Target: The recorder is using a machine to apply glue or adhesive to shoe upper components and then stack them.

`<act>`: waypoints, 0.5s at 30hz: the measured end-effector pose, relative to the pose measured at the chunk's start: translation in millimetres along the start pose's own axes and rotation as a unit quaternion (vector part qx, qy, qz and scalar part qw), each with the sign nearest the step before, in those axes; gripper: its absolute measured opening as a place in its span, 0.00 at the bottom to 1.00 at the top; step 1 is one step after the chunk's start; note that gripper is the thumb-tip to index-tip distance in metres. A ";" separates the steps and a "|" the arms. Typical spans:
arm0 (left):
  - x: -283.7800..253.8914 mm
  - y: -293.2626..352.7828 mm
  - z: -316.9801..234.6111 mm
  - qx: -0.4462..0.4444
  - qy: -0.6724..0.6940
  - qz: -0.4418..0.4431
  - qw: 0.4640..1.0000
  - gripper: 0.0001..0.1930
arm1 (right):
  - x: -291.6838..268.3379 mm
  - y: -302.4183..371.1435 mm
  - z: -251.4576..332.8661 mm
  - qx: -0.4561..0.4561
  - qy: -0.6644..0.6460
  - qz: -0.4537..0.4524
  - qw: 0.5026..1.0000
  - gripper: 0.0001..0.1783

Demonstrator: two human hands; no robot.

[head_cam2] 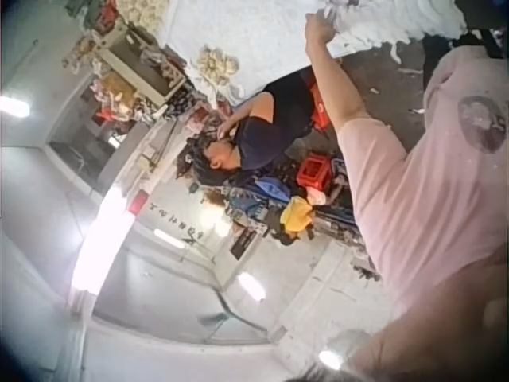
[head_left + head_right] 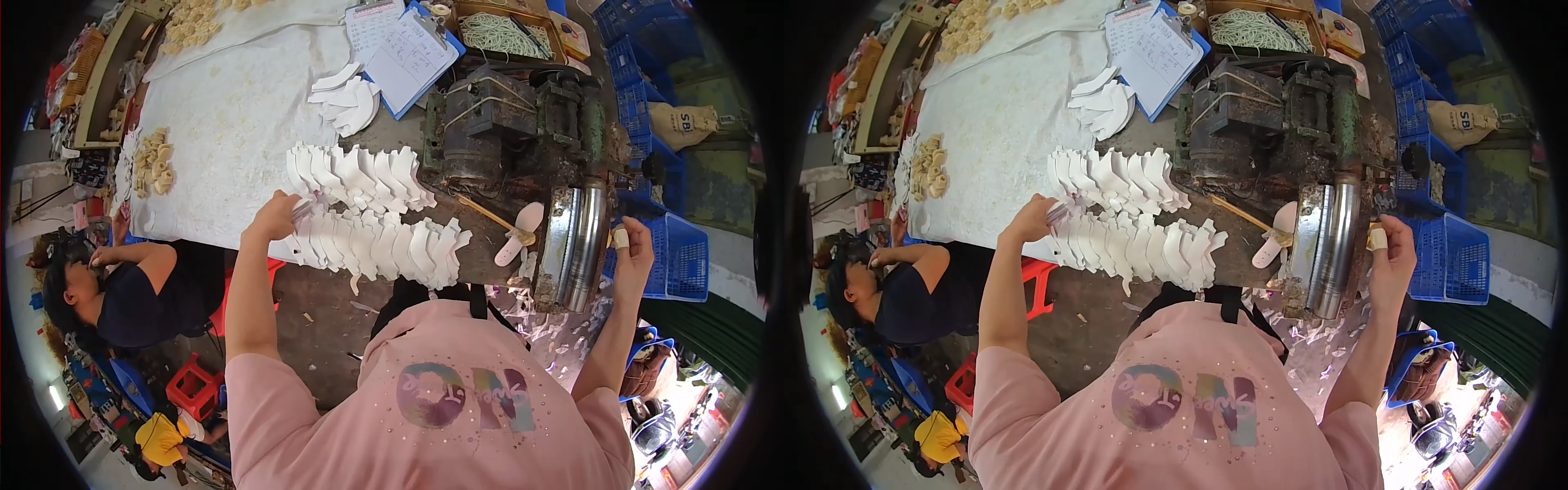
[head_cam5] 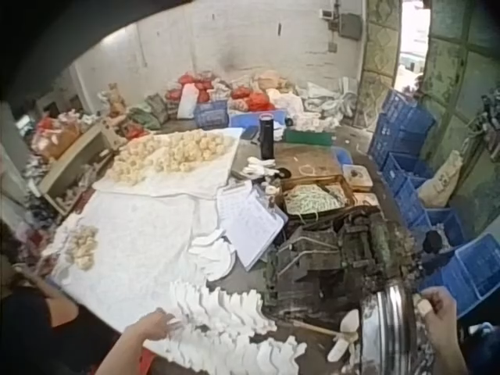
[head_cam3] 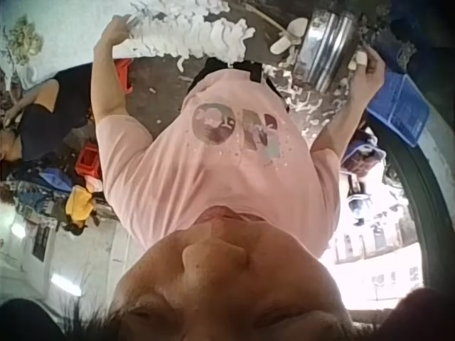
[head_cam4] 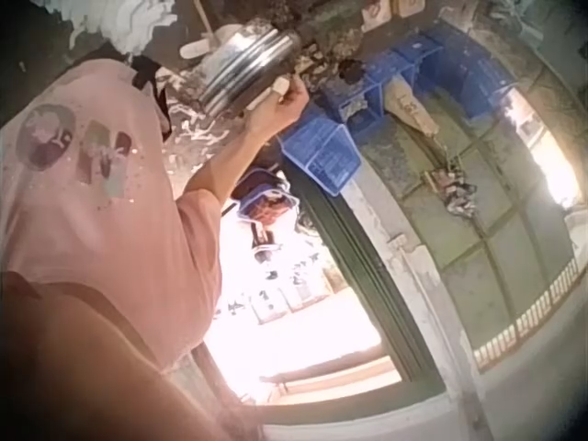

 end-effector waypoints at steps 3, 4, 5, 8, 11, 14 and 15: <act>-32.2 8.8 -61.9 0.028 0.043 -0.019 0.999 0.27 | -9.8 11.0 19.5 -0.016 0.008 -0.023 1.000 0.11; -52.0 18.6 -86.5 0.043 0.194 -0.069 0.978 0.29 | -8.2 13.8 24.2 -0.014 0.009 -0.027 0.999 0.11; -65.0 25.1 -109.3 0.059 0.342 -0.113 0.931 0.30 | 1.1 18.1 36.4 -0.037 -0.018 -0.003 0.999 0.10; -67.3 52.3 -197.8 0.160 0.682 -0.106 0.706 0.31 | 39.4 37.2 80.3 -0.095 0.002 0.065 0.993 0.12; -49.1 70.5 -284.7 0.228 0.749 -0.045 0.620 0.33 | 78.6 58.3 147.3 -0.280 0.023 0.063 0.958 0.16; -19.4 79.2 -342.0 0.246 0.801 0.045 0.544 0.38 | 93.1 72.7 163.7 -0.252 0.004 0.064 0.966 0.16; -15.5 80.4 -355.2 0.242 0.828 0.054 0.503 0.38 | 90.9 75.4 155.3 -0.265 -0.040 0.027 0.963 0.14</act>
Point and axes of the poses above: each hand's wrist, its own y-axis away from the middle knuckle, its own x-axis out of the palm, z = x × y, the point moved 10 cm from there along -y, towards the middle knuckle, and after that the axes turned 12 degrees about y, right-handed, at the moved point
